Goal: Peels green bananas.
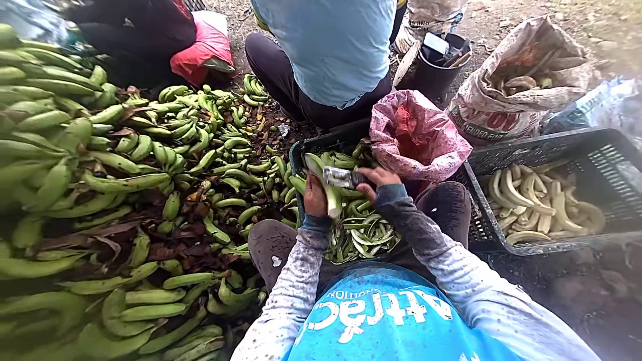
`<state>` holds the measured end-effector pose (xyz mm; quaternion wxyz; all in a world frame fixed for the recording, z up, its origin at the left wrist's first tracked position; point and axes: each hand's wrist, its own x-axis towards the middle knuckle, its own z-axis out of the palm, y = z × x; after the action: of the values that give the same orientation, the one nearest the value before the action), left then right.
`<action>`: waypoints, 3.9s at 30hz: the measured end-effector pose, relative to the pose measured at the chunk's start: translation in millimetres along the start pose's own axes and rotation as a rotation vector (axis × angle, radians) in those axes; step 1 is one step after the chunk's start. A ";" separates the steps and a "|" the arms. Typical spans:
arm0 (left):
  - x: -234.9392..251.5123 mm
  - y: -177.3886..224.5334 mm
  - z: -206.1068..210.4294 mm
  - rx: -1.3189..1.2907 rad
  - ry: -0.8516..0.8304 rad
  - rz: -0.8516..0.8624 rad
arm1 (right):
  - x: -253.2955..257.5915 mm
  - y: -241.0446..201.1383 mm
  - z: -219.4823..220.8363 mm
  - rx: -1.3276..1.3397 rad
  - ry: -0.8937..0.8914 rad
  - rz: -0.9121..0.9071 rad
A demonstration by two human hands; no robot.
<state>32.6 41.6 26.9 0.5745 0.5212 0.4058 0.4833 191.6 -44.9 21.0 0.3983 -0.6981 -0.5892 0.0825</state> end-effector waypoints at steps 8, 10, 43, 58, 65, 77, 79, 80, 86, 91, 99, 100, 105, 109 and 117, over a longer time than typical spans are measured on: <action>15.4 16.5 20.6 -0.129 -0.173 0.145 | 14.1 1.4 -12.5 -0.146 0.052 -0.098; 1.7 21.1 17.2 0.096 -0.362 -0.101 | 43.4 11.1 -23.8 -0.241 0.178 -0.090; 35.8 13.7 39.4 -0.200 0.244 -0.250 | 18.0 -12.8 -14.2 -0.084 -0.160 0.258; 25.9 42.4 7.4 0.032 -0.321 -0.043 | 29.1 -6.3 -8.1 -0.240 0.198 -0.050; 32.6 48.4 -16.9 0.384 -0.801 -0.052 | 83.1 -24.7 -41.3 -0.124 -0.249 0.252; 33.2 35.7 34.0 -0.429 0.036 -0.460 | -13.3 -15.7 10.2 -0.194 0.309 -0.128; 22.2 37.1 36.3 -0.493 -0.073 -0.307 | 1.3 -21.5 -5.9 -0.125 0.211 -0.009; 19.2 38.7 36.3 -0.523 -0.119 -0.269 | 8.7 -22.4 -12.4 -0.097 0.179 0.031; 16.5 53.3 22.5 -0.310 -0.132 -0.217 | 13.4 -18.2 1.2 -0.164 0.320 -0.100; 7.2 48.1 6.4 0.037 -0.471 -0.044 | 57.5 -26.5 -28.9 0.026 -0.184 0.339; 5.2 11.3 -20.4 0.378 -0.308 -0.185 | 73.6 28.7 -22.7 0.252 -0.425 0.369; 5.9 6.6 -22.9 0.454 -0.286 -0.208 | 76.9 28.6 -29.7 0.197 -0.500 0.369; 8.2 -17.6 -34.3 0.834 -0.296 -0.213 | 84.6 43.8 -46.1 0.052 -0.715 0.341; 16.4 -9.1 -28.7 0.938 -0.327 -0.204 | 72.4 42.0 -55.0 -0.079 -0.777 0.477; 53.2 57.1 -4.3 -0.207 -0.044 -0.139 | 66.2 49.3 -87.4 0.056 -0.688 0.544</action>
<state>31.7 93.9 85.0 0.6661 0.4402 0.3762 0.4701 299.4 -25.7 70.7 0.1614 -0.7489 -0.4796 0.4278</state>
